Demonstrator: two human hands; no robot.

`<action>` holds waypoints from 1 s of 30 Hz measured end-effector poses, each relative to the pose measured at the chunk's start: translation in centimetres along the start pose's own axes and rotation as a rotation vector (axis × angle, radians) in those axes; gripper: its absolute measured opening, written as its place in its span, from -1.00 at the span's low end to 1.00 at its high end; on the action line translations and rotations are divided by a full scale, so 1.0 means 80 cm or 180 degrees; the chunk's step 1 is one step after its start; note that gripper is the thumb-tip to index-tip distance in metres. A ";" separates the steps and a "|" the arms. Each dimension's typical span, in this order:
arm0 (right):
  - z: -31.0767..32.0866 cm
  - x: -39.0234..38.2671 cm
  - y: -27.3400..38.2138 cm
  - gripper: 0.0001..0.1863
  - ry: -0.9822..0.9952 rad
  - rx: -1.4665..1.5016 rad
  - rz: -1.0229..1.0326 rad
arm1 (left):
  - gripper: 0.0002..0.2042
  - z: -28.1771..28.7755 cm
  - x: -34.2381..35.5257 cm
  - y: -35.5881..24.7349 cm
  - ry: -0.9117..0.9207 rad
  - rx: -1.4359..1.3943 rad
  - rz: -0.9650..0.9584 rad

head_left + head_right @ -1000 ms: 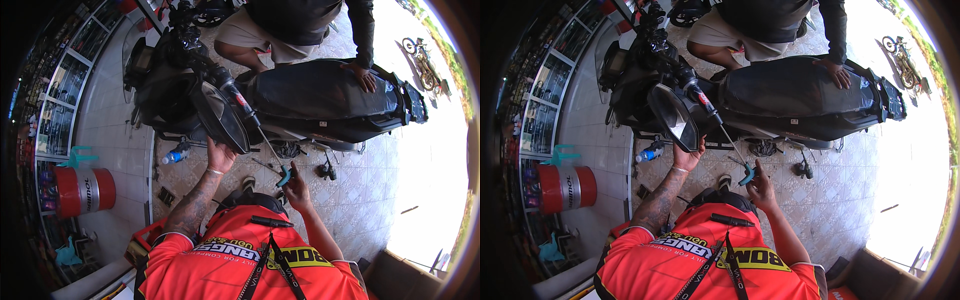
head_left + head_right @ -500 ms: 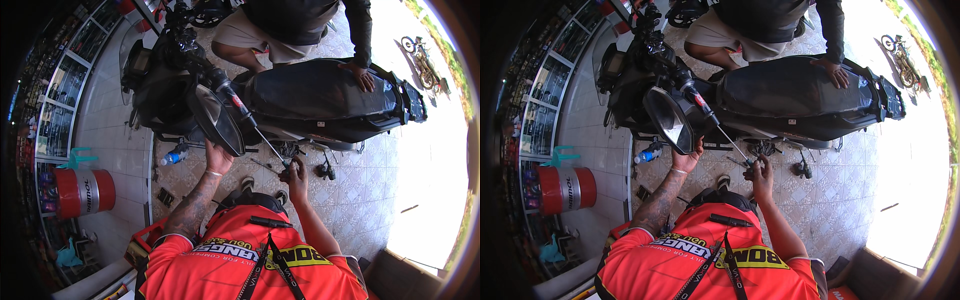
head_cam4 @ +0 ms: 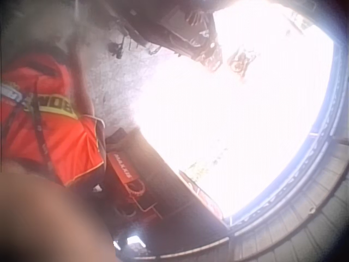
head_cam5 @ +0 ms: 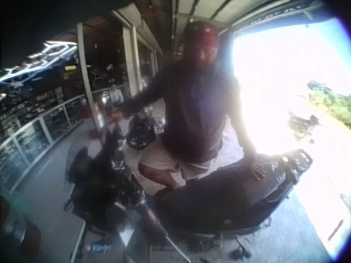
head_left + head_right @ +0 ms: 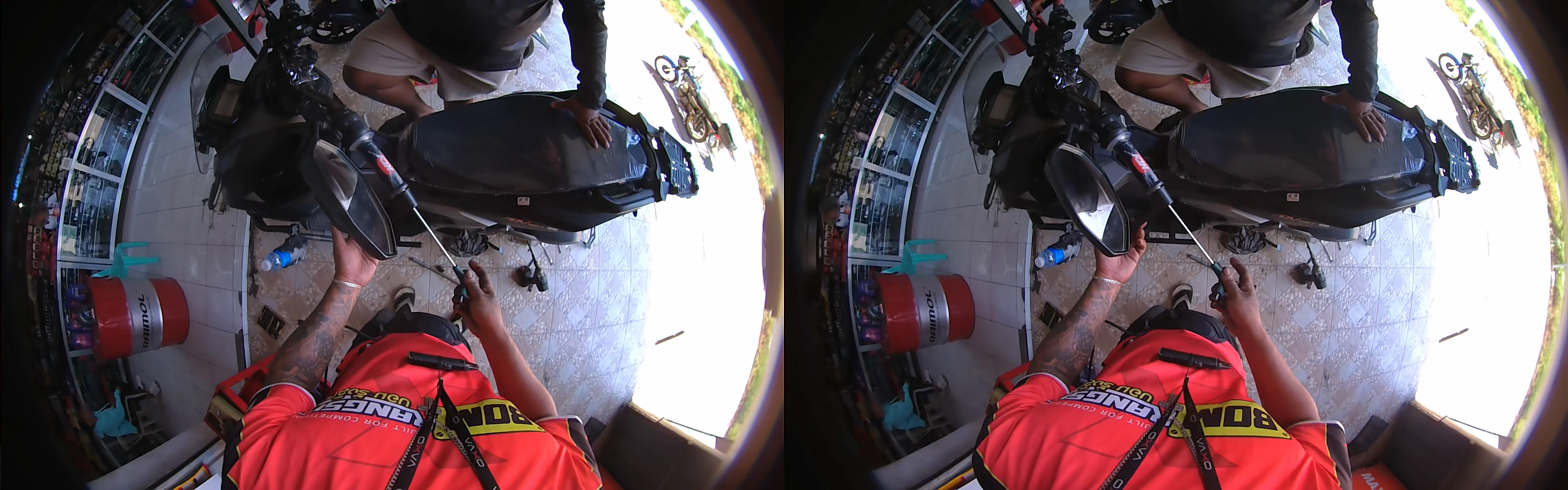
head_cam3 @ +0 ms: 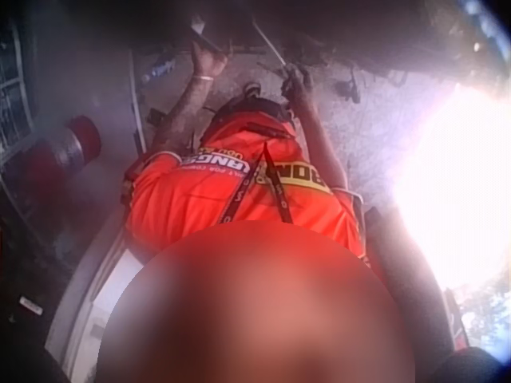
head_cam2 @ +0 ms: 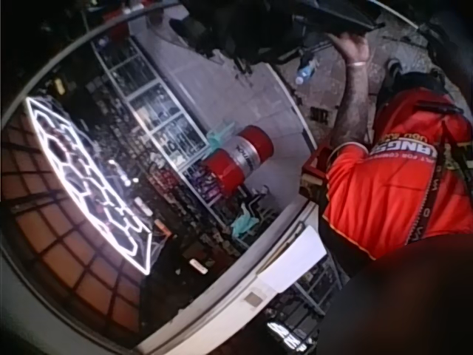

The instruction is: The person removes a motorcycle side mirror using a screwdriver, then wipes the exposed handlebar stem with a rag. The person works on a black motorcycle in a workshop with another person nearby.

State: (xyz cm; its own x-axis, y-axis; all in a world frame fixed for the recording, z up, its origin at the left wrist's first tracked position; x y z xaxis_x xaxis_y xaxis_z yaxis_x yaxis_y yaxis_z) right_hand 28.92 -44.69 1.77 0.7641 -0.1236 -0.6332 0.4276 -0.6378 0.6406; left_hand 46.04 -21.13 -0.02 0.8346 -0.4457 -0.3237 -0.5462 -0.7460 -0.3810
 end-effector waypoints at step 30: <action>-0.013 0.000 -0.015 -0.29 0.0734 -0.0547 -0.0365 | -0.41 -0.001 -0.005 0.003 -0.0109 -0.0340 0.0056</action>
State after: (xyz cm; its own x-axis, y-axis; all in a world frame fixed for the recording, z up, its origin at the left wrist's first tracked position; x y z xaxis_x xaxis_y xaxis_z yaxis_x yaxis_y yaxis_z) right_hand 28.89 -43.10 1.47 0.7871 0.1300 -0.6029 0.5778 -0.4972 0.6472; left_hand 45.61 -21.15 0.07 0.8211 -0.4433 -0.3596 -0.5484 -0.7875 -0.2812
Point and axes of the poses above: each hand's wrist, its own x-axis towards the middle knuckle, its own z-axis out of the back of the hand, y = z × x, the point moved 8 cm from there along x, towards the middle knuckle, and after that the axes turned 4 degrees about x, right-handed, at the moved point
